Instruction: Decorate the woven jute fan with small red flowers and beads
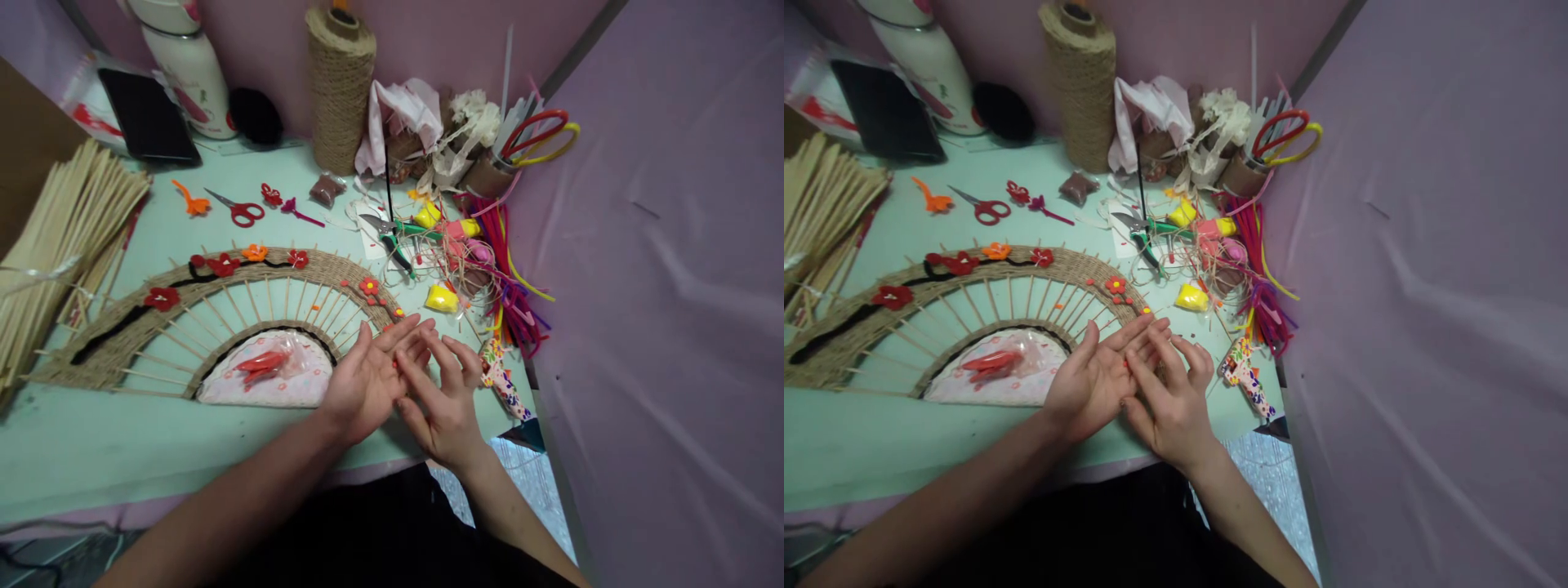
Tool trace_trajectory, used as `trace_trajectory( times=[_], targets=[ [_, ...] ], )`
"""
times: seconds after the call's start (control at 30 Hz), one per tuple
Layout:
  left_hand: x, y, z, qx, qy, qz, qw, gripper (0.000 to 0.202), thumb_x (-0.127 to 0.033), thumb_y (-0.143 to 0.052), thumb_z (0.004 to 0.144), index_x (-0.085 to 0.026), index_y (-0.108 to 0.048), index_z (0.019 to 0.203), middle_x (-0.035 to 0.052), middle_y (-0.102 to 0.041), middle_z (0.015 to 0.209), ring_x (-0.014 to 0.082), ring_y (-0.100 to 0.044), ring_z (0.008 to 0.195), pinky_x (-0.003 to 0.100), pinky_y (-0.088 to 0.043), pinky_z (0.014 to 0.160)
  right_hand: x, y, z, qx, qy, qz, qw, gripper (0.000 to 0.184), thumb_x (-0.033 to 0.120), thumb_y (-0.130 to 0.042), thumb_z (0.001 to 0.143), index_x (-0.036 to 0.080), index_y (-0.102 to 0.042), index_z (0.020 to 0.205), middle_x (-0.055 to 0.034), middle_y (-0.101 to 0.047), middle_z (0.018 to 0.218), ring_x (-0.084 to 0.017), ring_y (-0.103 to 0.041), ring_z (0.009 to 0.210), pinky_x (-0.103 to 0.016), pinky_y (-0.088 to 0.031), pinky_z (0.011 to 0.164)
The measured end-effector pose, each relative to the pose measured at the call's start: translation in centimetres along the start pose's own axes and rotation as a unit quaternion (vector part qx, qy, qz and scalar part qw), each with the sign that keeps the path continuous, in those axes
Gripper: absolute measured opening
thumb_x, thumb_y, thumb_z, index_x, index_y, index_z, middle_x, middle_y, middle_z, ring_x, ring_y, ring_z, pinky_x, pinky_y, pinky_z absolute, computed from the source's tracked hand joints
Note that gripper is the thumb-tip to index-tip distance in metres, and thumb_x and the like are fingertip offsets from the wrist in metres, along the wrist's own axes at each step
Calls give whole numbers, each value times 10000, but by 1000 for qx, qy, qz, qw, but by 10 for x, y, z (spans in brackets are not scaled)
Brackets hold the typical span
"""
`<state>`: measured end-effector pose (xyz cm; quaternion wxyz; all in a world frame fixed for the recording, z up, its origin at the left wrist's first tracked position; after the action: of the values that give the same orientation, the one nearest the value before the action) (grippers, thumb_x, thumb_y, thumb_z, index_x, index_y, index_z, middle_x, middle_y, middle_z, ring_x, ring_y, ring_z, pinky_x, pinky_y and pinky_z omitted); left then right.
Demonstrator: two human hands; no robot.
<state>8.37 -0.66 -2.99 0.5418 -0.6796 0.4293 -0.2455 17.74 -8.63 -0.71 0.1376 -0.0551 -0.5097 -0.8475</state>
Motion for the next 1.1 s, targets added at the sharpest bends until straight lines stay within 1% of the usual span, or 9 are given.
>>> trace_trajectory(
  times=[0.13,0.23,0.33,0.43,0.5,0.63,0.77,0.93,1.1],
  targets=[
    [-2,0,-3,24,0,-16,1000,709,-639,-271,948,-112,-529,1344,155,-496,1458,264,-380,1409,413,-225,1193,6,-5,-5,39,25,16,999,411,417,-430,957,226,-601,1279,-115,-439,1422,-327,-328,1316,-552,-209,1113],
    [-5,1,-3,39,-8,-27,999,772,-680,-255,927,-103,-474,1390,159,-462,1485,257,-341,1432,409,-199,1202,4,-4,-5,44,31,9,999,406,399,-420,965,240,-582,1301,-100,-440,1424,-304,-327,1323,-525,-194,1136],
    [-5,2,-4,50,2,-22,998,807,-701,-247,915,-89,-467,1393,165,-454,1489,264,-333,1435,405,-181,1207,2,-5,-4,33,9,-13,999,418,415,-431,959,249,-567,1317,-108,-386,1478,-325,-277,1360,-555,-171,1138],
    [-4,2,-6,52,21,-18,998,813,-705,-259,910,-83,-466,1392,175,-466,1478,281,-346,1428,430,-199,1201,7,-7,-4,43,31,6,999,447,450,-433,951,251,-562,1330,-104,-384,1487,-330,-283,1366,-558,-152,1152],
    [-6,1,-7,52,10,-23,998,807,-696,-270,914,-75,-464,1391,178,-472,1472,272,-350,1427,417,-210,1199,10,-8,-5,48,49,16,998,439,436,-436,952,258,-561,1334,-90,-412,1468,-311,-310,1351,-537,-150,1163],
    [-8,0,-6,34,-7,-26,999,768,-659,-248,940,-63,-511,1347,180,-517,1433,265,-391,1404,400,-232,1194,8,-7,-2,45,23,5,999,428,421,-432,960,263,-551,1340,-97,-382,1486,-314,-286,1361,-559,-161,1150],
    [-6,0,-5,3,-5,-26,1000,709,-611,-241,966,-71,-566,1291,166,-570,1384,258,-459,1357,383,-274,1177,8,-8,2,58,48,41,996,450,457,-365,981,252,-548,1338,-103,-368,1489,-318,-302,1354,-576,-153,1143],
    [-8,2,-5,-18,-23,-36,999,684,-577,-246,981,-68,-530,1339,166,-585,1368,224,-481,1341,334,-297,1158,1,-1,2,-6,-3,63,998,379,341,-425,971,243,-571,1307,-115,-434,1447,-316,-377,1283,-588,-266,1077],
    [-5,1,-3,-3,-17,-42,999,713,-597,-250,971,-61,-497,1371,186,-575,1372,251,-464,1353,375,-292,1158,8,4,9,-34,-37,82,995,198,213,-624,896,264,-698,1073,-64,-643,1174,-248,-484,1082,-463,-395,935]
  ],
)
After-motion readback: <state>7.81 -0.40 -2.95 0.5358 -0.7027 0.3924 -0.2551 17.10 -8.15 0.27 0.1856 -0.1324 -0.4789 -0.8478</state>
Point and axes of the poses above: each hand's wrist, its own z-axis towards the middle knuckle, its own y-axis out of the back of the hand, x = y × z, the point moved 3 cm from there along z, towards the middle knuckle
